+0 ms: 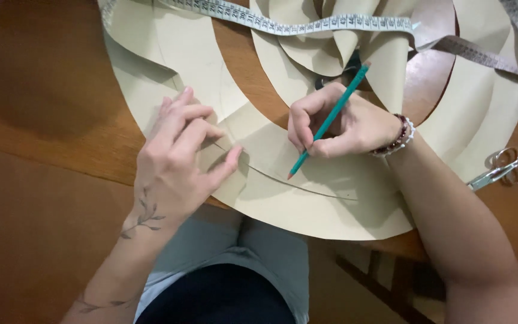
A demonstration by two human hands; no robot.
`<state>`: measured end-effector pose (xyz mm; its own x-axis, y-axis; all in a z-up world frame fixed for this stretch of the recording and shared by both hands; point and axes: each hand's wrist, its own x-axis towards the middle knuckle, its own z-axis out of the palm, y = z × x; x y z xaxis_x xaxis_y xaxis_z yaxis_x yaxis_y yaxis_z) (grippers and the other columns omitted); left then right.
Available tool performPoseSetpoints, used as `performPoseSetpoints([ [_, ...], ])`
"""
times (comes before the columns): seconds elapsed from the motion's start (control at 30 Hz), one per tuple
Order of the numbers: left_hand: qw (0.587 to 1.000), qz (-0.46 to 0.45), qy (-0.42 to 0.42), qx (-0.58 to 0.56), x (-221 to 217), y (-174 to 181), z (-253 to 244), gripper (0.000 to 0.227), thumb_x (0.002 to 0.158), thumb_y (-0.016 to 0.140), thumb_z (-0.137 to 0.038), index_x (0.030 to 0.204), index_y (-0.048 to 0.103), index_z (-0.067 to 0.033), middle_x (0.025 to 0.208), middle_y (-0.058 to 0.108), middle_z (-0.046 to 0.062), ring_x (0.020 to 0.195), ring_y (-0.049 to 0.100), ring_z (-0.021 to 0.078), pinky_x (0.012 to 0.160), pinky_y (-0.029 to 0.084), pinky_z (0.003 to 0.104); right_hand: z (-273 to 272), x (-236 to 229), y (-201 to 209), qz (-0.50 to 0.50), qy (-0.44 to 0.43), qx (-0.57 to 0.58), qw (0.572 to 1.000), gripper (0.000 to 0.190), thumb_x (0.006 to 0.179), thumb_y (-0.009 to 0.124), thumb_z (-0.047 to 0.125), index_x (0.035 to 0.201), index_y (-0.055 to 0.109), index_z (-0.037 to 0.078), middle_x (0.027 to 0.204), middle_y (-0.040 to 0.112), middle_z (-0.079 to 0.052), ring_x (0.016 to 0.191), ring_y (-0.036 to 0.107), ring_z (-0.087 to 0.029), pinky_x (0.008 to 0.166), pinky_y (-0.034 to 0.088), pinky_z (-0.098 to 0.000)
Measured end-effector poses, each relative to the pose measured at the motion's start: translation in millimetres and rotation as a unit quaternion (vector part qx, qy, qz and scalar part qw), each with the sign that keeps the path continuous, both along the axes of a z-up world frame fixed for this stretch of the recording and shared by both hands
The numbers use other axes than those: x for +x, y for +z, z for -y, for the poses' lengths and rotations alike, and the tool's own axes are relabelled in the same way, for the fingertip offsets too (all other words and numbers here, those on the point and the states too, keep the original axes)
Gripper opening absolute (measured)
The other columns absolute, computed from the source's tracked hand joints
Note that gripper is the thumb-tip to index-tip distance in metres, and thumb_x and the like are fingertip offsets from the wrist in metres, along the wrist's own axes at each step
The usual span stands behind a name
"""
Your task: Measuring the length of a spiral-cut paper pattern using a flexible measuring tape and marking points with a pencil
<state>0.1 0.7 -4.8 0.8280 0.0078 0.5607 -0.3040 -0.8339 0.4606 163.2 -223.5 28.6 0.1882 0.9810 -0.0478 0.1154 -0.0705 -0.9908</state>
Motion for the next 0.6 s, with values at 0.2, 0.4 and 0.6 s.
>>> performPoseSetpoints([
  [0.2,0.996,0.059,-0.031,0.061,-21.4,12.2,13.6,0.013,0.093,0.078,-0.012,0.089,0.067,-0.0055,0.107,0.07,0.014,0.113,0.068,0.0353,0.112,0.042,0.054,-3.8,-4.6,0.2,0.011,-0.038,0.014,0.999,0.01,0.086,0.065,0.014,0.081,0.059,0.009,0.08,0.062,-0.004,0.074,0.055,-0.013,0.066,0.049,-0.0253],
  [0.4,0.991,0.001,-0.101,0.085,-37.3,6.1,27.4,0.036,0.098,0.064,-0.037,0.116,0.069,-0.0056,0.119,0.066,0.014,0.118,0.063,0.0337,0.106,0.046,0.052,-5.4,-5.4,2.8,0.068,-0.015,-0.025,0.997,0.005,0.077,0.061,0.004,0.077,0.061,0.009,0.074,0.064,-0.001,0.068,0.06,-0.011,0.065,0.051,-0.0238],
  [0.6,0.992,-0.011,-0.092,0.091,-36.3,2.4,28.6,0.041,0.093,0.07,-0.042,0.117,0.07,-0.0093,0.117,0.063,0.012,0.119,0.062,0.0319,0.109,0.044,0.057,-3.5,-5.3,3.6,0.08,-0.007,-0.057,0.995,0.006,0.071,0.061,0.006,0.074,0.061,0.011,0.072,0.063,0.002,0.066,0.056,-0.01,0.062,0.047,-0.0231],
])
